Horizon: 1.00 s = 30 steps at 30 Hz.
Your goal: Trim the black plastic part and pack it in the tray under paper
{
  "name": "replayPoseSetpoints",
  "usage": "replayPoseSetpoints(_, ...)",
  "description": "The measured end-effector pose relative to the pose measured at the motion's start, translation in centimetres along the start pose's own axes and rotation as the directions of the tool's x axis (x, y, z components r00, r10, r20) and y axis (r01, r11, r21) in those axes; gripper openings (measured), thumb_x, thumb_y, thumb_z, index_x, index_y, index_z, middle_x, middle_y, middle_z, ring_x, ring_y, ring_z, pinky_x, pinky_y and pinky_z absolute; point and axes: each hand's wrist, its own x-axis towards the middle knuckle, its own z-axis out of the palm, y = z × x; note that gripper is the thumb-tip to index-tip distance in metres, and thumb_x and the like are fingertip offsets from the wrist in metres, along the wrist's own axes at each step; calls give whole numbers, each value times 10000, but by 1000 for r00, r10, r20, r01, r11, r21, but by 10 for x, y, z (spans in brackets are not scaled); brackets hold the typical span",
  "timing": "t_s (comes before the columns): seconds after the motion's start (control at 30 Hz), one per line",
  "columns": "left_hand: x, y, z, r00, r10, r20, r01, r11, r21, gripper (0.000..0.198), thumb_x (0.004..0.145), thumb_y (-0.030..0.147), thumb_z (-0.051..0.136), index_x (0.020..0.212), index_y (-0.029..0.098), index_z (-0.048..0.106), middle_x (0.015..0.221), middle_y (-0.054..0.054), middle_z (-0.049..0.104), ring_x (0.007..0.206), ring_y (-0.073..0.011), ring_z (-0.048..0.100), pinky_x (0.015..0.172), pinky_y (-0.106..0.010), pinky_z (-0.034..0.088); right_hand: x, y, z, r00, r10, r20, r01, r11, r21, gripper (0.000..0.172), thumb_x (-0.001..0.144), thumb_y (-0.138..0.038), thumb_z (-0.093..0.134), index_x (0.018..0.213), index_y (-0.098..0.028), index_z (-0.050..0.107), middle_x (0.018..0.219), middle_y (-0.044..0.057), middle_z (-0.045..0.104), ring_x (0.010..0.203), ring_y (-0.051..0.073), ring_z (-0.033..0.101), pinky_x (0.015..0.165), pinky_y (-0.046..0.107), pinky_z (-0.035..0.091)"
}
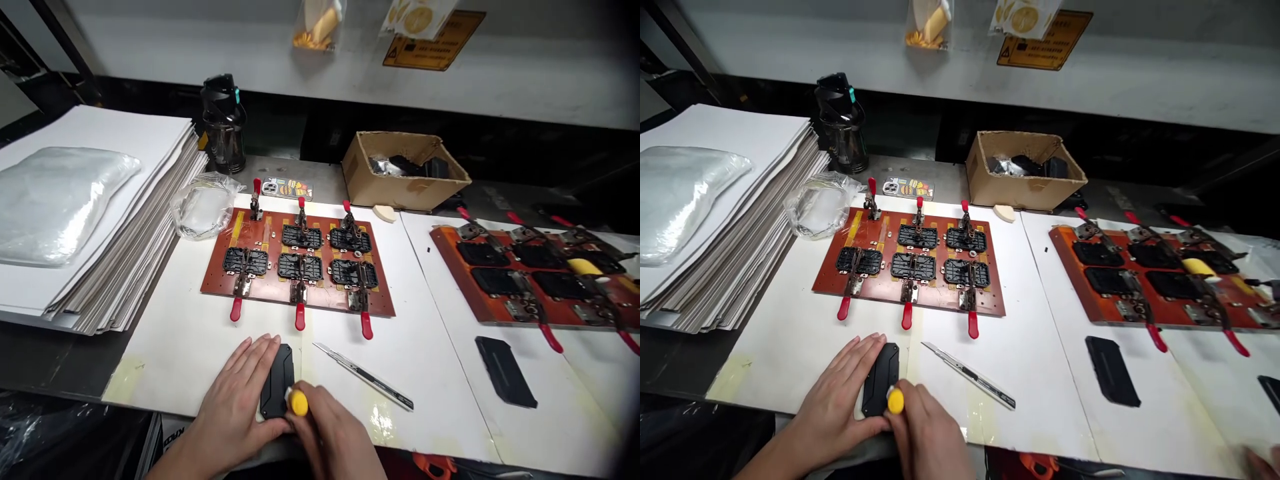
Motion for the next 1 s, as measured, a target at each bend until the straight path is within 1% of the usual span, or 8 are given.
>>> replayPoseSetpoints(0.17,1,2,-2,1000,-21,-12,20,999,-39,1106,832,510,775,1624,176,79,1646,-140,337,1526,-298,311,1260,-549,319,24,-4,-4,997,-42,-61,36,994,-104,311,1045,-200,430,1348,-210,502,1033,62,660,862,223,690,728,329,586)
replayPoseSetpoints(0.3,0,5,-3,998,-55,6,55,998,-24,1147,808,566,781,1624,180,72,1662,-111,311,1535,-271,293,1268,-522,318,-3,7,-21,977,-91,195,111,989,-98,295,1013,-188,499,1294,-268,539,1009,18,680,804,185,710,676,259,581)
replayPoseSetpoints(0.37,0,5,-4,998,-57,12,57,998,-15,1159,804,568,784,1626,187,61,1669,-90,298,1541,-255,279,1275,-510,306,-13,12,-30,972,-79,222,91,995,-47,254,1010,-197,519,1242,-298,545,982,-14,682,789,159,706,675,226,570)
replayPoseSetpoints(0.5,-2,5,-6,998,-57,16,57,998,-10,1168,807,579,779,1629,207,37,1678,-58,280,1551,-219,249,1295,-482,262,2,5,-26,996,-86,-23,87,996,17,232,1052,-281,472,1283,-278,495,1033,10,680,860,170,698,739,256,567)
replayPoseSetpoints(0.57,-2,5,-7,998,-59,23,59,998,-13,1178,797,562,796,1628,216,35,1677,-49,282,1553,-207,241,1301,-475,248,21,-4,-16,996,-77,-50,75,996,-46,205,1050,-286,463,1241,-247,527,987,22,680,804,203,701,681,298,561)
replayPoseSetpoints(0.73,-2,6,-6,999,-44,31,45,999,-23,1208,778,486,833,1627,230,14,1682,-55,269,1555,-212,234,1303,-491,232,52,-15,-7,991,77,-111,-96,979,-180,184,1053,-286,434,1088,-196,590,893,53,677,758,267,701,647,371,547)
replayPoseSetpoints(0.87,-2,5,-7,998,-63,11,64,997,-45,1131,847,448,775,1631,204,-3,1687,-82,252,1560,-228,216,1302,-483,233,41,-4,-16,952,83,-296,-142,973,-184,255,1068,-333,386,1119,-178,582,892,65,684,728,259,697,605,354,540)
replayPoseSetpoints(1.0,-11,12,-8,984,6,-176,-24,995,-102,907,924,353,714,1626,269,146,1687,-108,221,1559,-288,205,1283,-509,264,12,3,-22,914,-60,-401,26,996,-90,305,1070,-376,428,1280,-198,558,1124,91,692,897,214,718,720,292,580)
